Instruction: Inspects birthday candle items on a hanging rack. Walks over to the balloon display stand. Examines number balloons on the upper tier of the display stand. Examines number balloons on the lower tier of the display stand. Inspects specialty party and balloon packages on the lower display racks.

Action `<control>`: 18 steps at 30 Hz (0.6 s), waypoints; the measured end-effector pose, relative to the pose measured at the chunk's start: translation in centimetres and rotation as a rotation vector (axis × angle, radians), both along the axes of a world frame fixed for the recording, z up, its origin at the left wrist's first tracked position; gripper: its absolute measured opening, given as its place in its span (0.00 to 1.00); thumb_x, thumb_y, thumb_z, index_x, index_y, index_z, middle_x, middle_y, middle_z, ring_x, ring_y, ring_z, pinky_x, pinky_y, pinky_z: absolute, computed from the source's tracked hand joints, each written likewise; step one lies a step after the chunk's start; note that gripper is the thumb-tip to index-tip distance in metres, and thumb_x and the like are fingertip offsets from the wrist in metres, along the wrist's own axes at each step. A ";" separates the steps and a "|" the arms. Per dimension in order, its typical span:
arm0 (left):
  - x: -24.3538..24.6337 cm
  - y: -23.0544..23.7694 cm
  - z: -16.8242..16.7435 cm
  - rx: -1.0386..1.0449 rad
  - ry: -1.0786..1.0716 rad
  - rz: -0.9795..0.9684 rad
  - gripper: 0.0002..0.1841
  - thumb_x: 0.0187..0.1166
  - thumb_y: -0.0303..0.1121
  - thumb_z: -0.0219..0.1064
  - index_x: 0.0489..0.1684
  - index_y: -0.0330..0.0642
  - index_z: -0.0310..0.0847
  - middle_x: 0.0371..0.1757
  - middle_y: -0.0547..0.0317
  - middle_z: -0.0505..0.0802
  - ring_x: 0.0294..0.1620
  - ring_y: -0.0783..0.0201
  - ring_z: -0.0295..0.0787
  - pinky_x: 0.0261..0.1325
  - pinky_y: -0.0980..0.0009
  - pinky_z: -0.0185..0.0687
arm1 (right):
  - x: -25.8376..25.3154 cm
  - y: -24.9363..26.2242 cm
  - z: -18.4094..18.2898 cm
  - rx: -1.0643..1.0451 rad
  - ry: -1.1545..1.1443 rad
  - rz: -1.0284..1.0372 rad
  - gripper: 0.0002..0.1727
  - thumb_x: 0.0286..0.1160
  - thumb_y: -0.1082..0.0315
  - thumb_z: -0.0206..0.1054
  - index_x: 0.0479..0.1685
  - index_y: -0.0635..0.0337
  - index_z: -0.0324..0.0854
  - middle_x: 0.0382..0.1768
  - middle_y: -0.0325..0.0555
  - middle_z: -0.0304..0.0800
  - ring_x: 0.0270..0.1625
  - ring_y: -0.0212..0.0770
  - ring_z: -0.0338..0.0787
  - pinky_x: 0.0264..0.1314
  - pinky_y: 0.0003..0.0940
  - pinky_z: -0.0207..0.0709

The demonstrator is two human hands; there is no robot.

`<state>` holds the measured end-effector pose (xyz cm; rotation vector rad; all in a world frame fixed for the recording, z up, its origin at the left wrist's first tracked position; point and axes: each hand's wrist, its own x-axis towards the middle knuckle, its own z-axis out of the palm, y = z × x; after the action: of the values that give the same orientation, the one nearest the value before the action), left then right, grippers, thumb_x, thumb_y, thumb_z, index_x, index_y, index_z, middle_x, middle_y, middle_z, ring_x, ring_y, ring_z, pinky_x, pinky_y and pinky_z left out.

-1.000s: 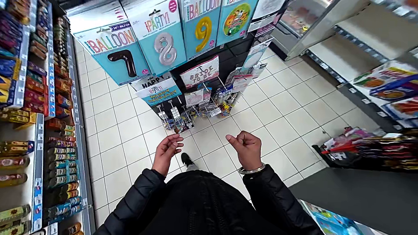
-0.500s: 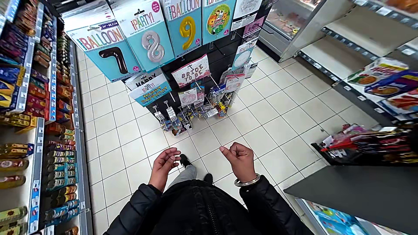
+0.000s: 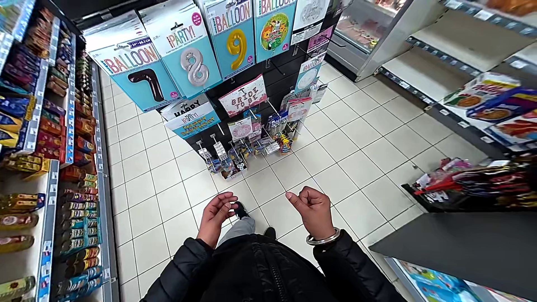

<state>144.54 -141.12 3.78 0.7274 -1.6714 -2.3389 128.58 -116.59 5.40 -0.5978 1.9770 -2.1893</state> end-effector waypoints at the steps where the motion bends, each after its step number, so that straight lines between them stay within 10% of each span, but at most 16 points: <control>1: -0.3 -0.1 -0.1 0.005 -0.001 0.002 0.18 0.84 0.29 0.57 0.69 0.32 0.78 0.64 0.35 0.89 0.60 0.43 0.90 0.60 0.52 0.88 | -0.1 0.0 0.0 0.004 -0.001 -0.002 0.26 0.68 0.63 0.80 0.10 0.48 0.66 0.09 0.30 0.57 0.12 0.26 0.56 0.15 0.21 0.50; 11: -8.7 -3.2 -3.6 -0.065 -0.042 -0.113 0.18 0.83 0.25 0.56 0.68 0.37 0.80 0.64 0.46 0.91 0.59 0.49 0.92 0.61 0.51 0.89 | -1.9 -0.1 0.7 0.047 0.004 -0.091 0.26 0.68 0.62 0.80 0.10 0.47 0.65 0.09 0.29 0.58 0.12 0.25 0.57 0.15 0.20 0.51; 18: -22.1 -10.4 -8.3 -0.851 -0.270 -0.260 0.24 0.85 0.29 0.60 0.80 0.35 0.73 0.72 0.38 0.85 0.67 0.45 0.88 0.73 0.45 0.80 | -3.9 -2.0 1.7 0.094 -0.036 -0.174 0.24 0.67 0.62 0.80 0.11 0.45 0.68 0.08 0.27 0.60 0.10 0.24 0.59 0.12 0.18 0.55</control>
<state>122.40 -151.53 -4.55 0.6694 -2.7093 -1.4108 124.68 -118.58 7.13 -0.3843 2.1739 -2.1694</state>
